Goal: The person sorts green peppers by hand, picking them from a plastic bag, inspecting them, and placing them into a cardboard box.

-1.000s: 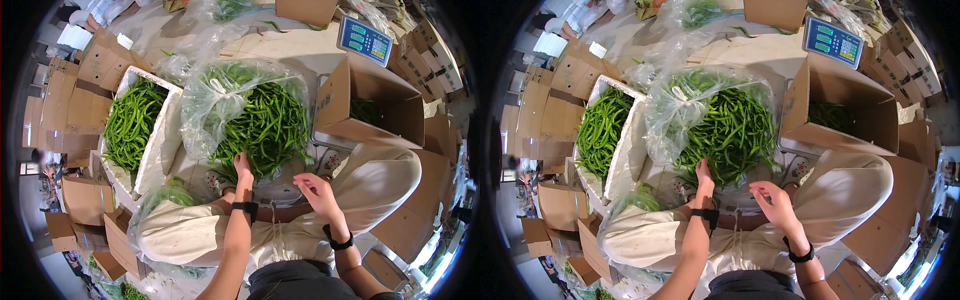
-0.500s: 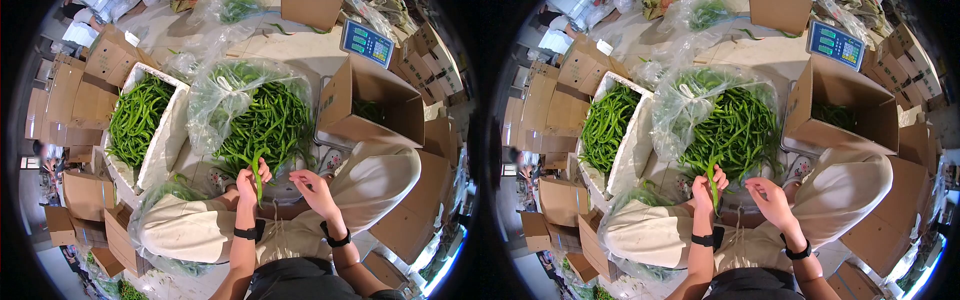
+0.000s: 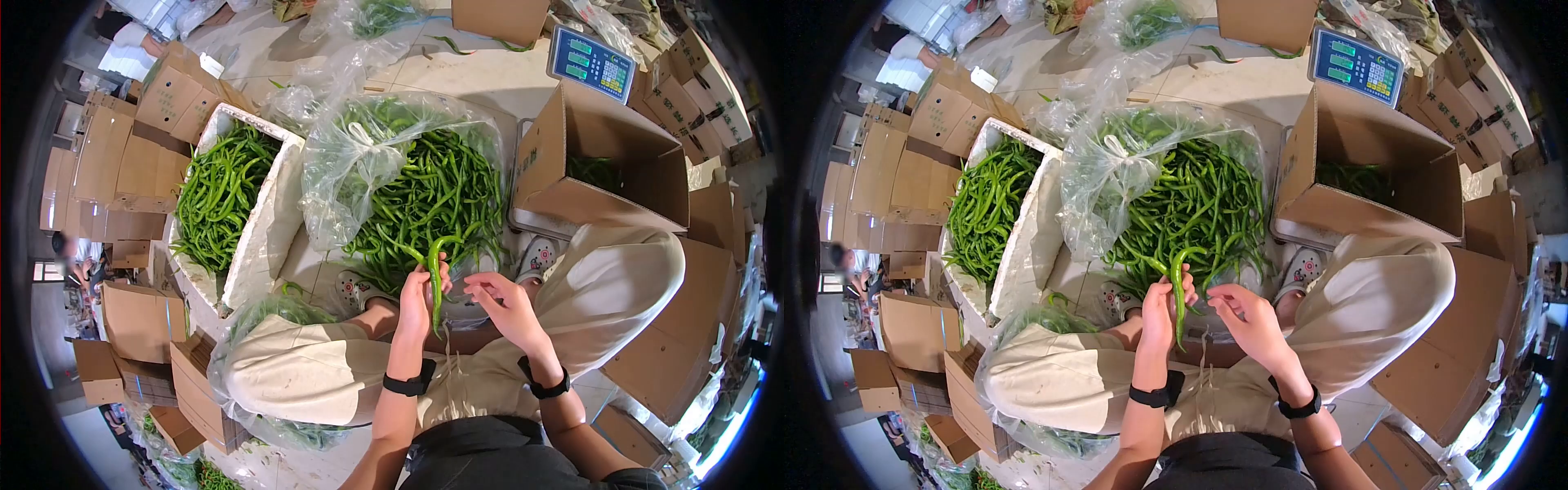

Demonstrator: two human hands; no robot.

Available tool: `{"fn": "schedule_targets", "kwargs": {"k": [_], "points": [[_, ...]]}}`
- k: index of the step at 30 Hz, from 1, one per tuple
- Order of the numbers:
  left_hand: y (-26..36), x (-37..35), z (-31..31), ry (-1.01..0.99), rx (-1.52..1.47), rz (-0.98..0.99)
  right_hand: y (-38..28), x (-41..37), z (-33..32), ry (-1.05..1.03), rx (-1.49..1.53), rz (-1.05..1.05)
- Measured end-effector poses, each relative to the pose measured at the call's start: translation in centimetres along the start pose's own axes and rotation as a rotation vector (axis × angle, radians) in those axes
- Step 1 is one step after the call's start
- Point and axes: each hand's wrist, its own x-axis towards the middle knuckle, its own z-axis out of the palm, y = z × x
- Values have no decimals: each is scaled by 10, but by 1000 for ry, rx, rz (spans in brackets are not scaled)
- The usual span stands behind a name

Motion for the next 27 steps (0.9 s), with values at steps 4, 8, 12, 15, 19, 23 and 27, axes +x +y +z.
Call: {"fn": "schedule_targets", "kwargs": {"k": [4,8,12,15,19,23,27], "points": [[77,2,-19,357,153,417,6,-4,-8,48,-16,-4],[186,4,-68,1118,262,873,15,-9,-18,72,21,36],[107,28,-102,937,314,439,17,-2,-19,82,85,55],[-12,82,-160,799,157,133,12,-2,-16,81,69,37],[-99,128,-182,952,69,-214,11,-7,-22,64,-6,22],[-116,142,-192,1029,-158,-186,15,-12,-29,111,1,64],[-109,134,-208,931,-179,-195,22,-12,-31,140,51,117]]}}
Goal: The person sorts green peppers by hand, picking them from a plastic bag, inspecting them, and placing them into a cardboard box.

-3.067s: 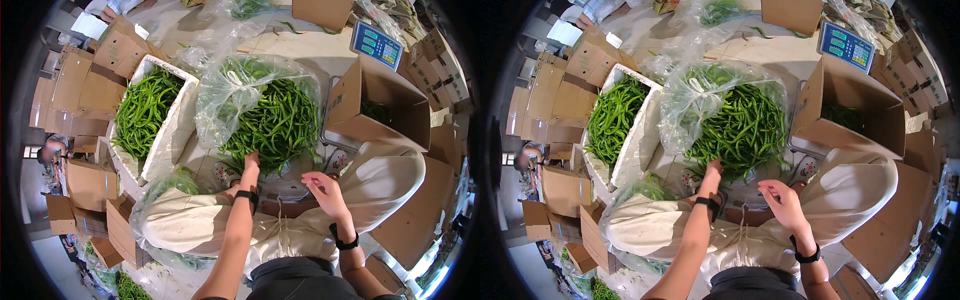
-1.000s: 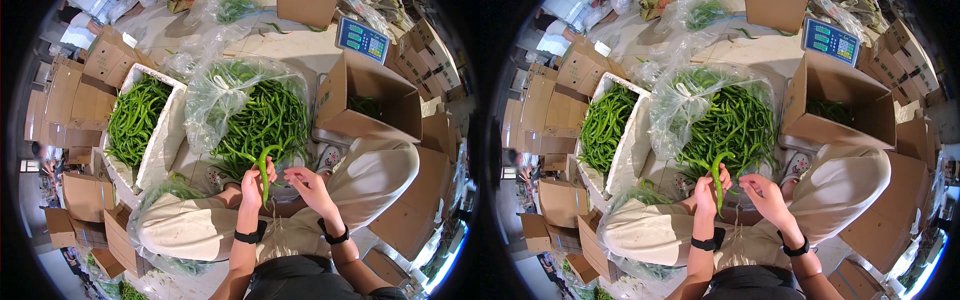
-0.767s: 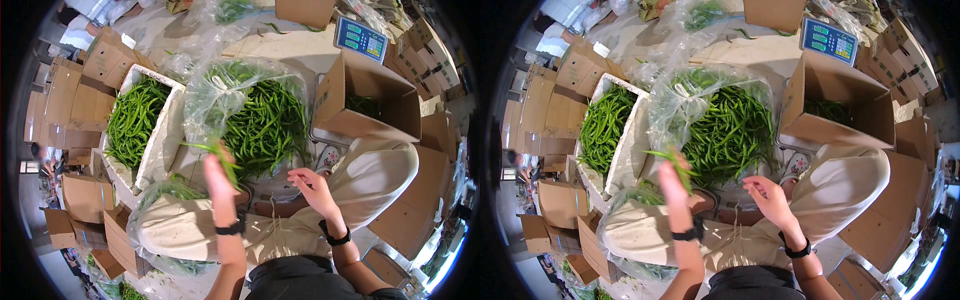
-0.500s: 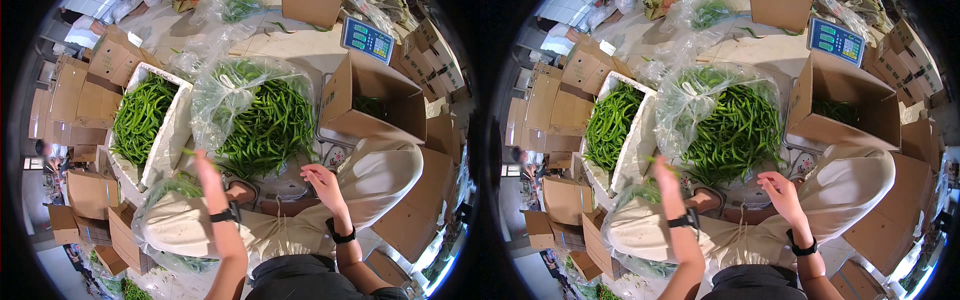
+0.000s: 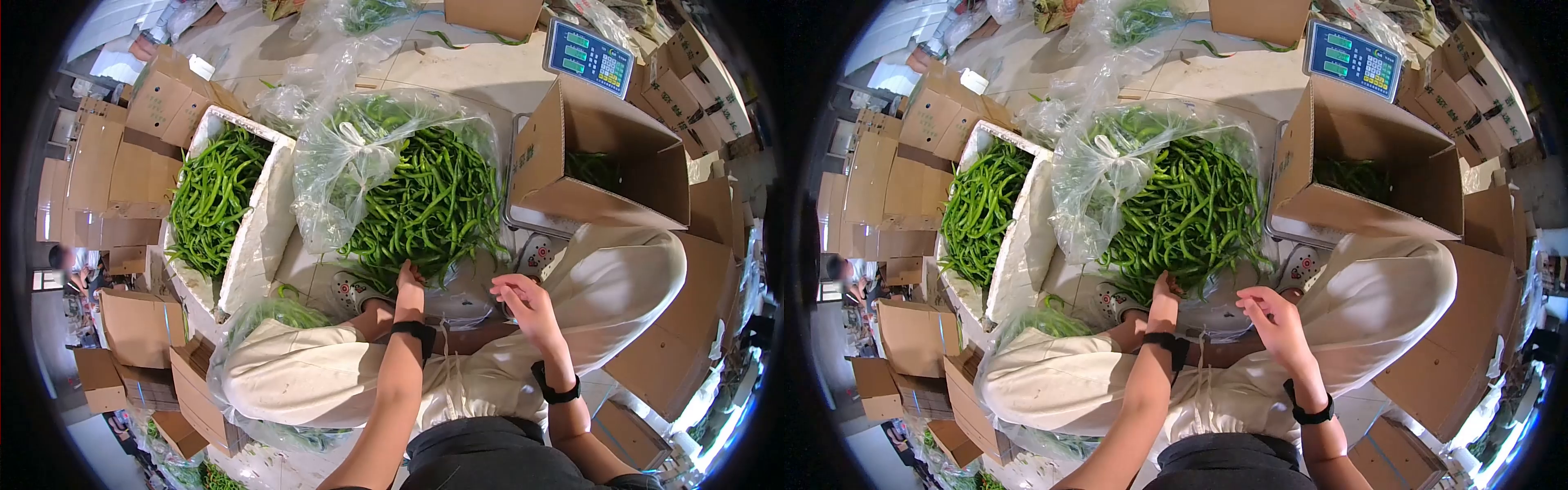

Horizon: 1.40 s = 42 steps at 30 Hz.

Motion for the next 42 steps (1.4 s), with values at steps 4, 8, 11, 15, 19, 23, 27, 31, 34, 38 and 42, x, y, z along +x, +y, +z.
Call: {"fn": "schedule_targets", "kwargs": {"k": [4,8,11,15,19,23,27,31,34,38,42], "points": [[-1,-63,-7,-128,-79,147,4,6,7,-38,8,-10],[6,-129,-5,-276,-36,282,2,14,15,-78,-32,-43],[23,-204,8,-572,-40,323,-1,16,18,-87,-34,-59],[32,-260,21,-760,78,400,-3,18,20,-89,24,-53],[34,-288,27,-828,168,453,-8,16,28,-67,151,-123],[34,-303,28,-875,282,507,-25,9,32,-30,392,-148],[34,-312,26,-887,362,519,-26,9,31,-32,471,-191],[37,-318,25,-900,383,564,-27,9,29,-52,489,-233],[38,-321,24,-874,382,584,-33,4,31,-13,471,-254],[39,-319,22,-860,354,572,-34,1,31,58,232,-341],[37,-315,22,-895,297,558,-40,-2,33,105,55,-470]]}}
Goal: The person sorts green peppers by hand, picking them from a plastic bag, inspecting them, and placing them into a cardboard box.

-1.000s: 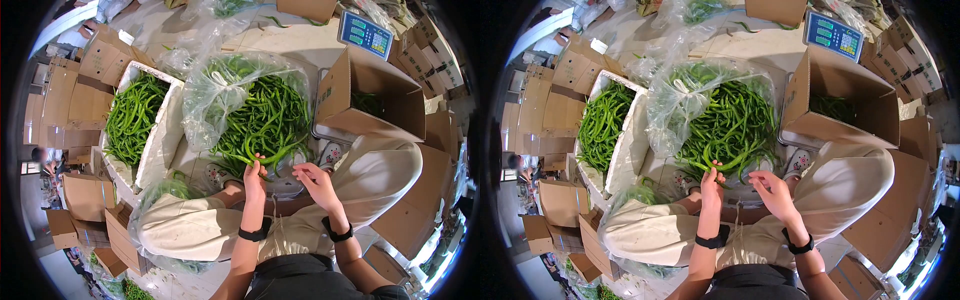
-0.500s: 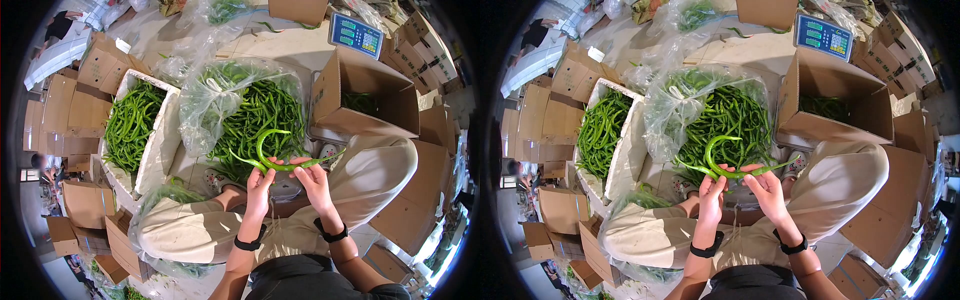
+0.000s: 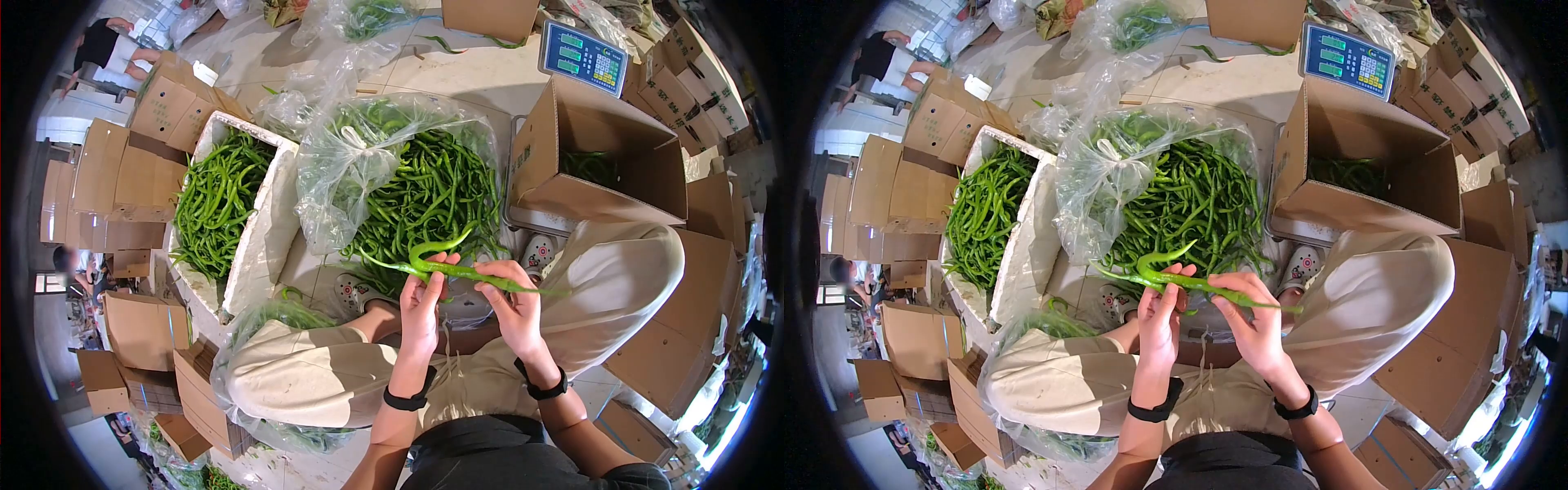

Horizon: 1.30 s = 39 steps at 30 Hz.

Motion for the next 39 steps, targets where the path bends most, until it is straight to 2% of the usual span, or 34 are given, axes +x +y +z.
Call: {"fn": "schedule_targets", "kwargs": {"k": [4,7,10,16,19,22,23,26,27,30,33,34,36,37,39], "points": [[9,-3,8,37,-43,29,-8,-4,6,54,-5,-34],[15,-2,1,-26,-173,3,-3,-6,5,92,-97,-218],[20,-2,2,-74,-277,33,4,-9,2,78,-110,-310],[17,-2,1,-59,-99,95,-5,-9,-5,50,-136,-185],[15,-2,-4,-101,-119,25,1,-12,-4,92,42,-40],[22,-2,4,-109,-244,-56,-4,-10,-1,228,289,201],[17,0,-3,-182,-285,-63,-3,-6,1,297,252,222],[15,0,0,-22,-298,-127,12,-1,-5,334,214,256],[11,0,-7,-5,-319,-138,19,1,-6,343,159,284],[-10,5,-41,80,-410,-168,20,13,-15,114,-676,220],[-17,2,-62,288,-509,-245,26,34,10,-19,-817,134],[-19,2,-66,367,-521,-254,21,47,30,-62,-681,31],[-36,-2,-91,233,-631,-173,-11,69,67,-297,-115,-40],[-35,0,-90,336,-604,-210,-32,75,80,-364,114,-67],[-36,-3,-96,350,-518,-201,-34,81,81,-307,154,-49]]}}
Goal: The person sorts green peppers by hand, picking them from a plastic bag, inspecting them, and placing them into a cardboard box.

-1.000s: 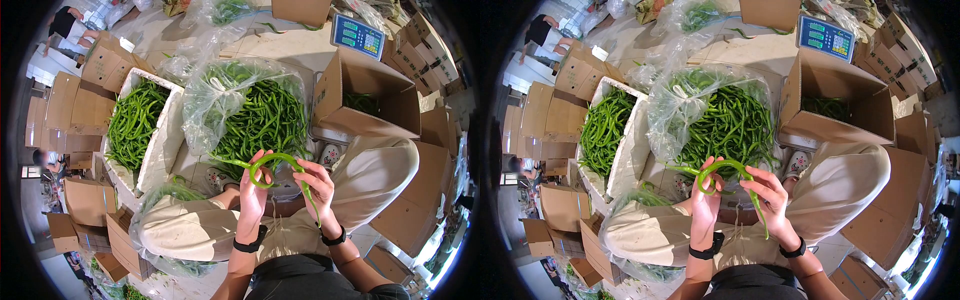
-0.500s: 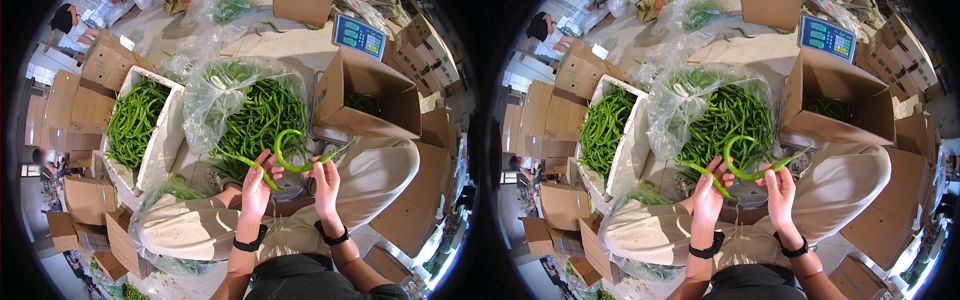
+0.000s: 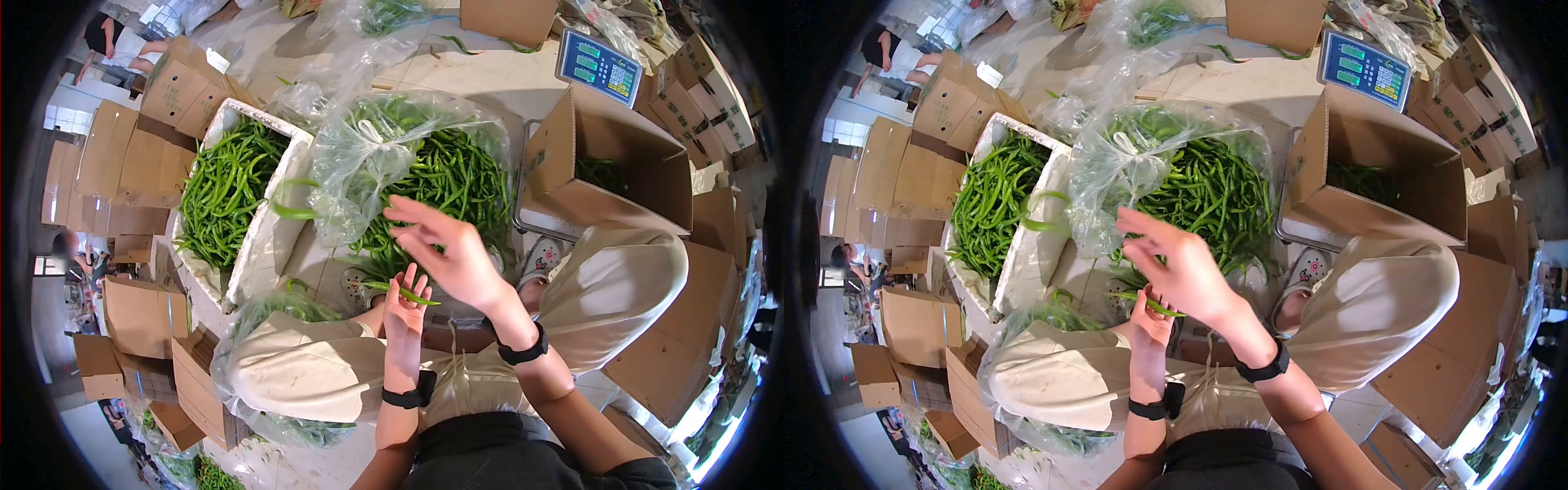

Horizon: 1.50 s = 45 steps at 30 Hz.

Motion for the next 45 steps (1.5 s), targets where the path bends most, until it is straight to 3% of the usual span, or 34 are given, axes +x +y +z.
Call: {"fn": "schedule_targets", "kwargs": {"k": [4,5,7,8,9,11,12,15,16,19,20,23,25,28,31,34,37,43,45], "points": [[-1,17,5,35,350,35,67,-21,-28,147,-136,164],[-7,24,13,48,447,51,52,-30,-35,16,-436,379],[-25,42,11,-35,638,92,85,-58,-35,-120,-587,441],[-31,47,18,-28,720,-52,95,-67,-30,-91,-541,474],[-47,47,28,-35,645,-38,108,-74,-27,-59,-495,501],[-50,56,37,-31,711,-254,148,-86,-33,65,-398,456],[-43,49,56,20,848,-260,153,-86,-35,127,-349,434],[-37,61,57,-197,910,-390,152,-79,-41,215,-155,609],[-41,64,58,-155,909,-390,173,-81,-46,209,35,563],[-43,86,42,-305,1066,-477,170,-76,-63,224,440,727],[-48,91,35,-354,967,-345,160,-74,-64,278,512,757],[-62,125,6,6,1030,-159,158,-75,-72,495,477,797],[-76,168,-25,163,1125,-190,162,-77,-77,538,452,767],[-112,215,-78,423,1521,303,161,-77,-82,536,454,729],[-117,222,-79,326,1553,243,159,-77,-83,512,461,705],[-102,187,-35,405,1544,194,154,-80,-80,499,451,692],[-98,183,-39,341,1529,148,152,-81,-79,493,445,695],[-113,172,-66,733,1638,553,152,-82,-84,492,451,672],[-113,183,-87,629,1500,484,147,-80,-83,490,442,676]]}}
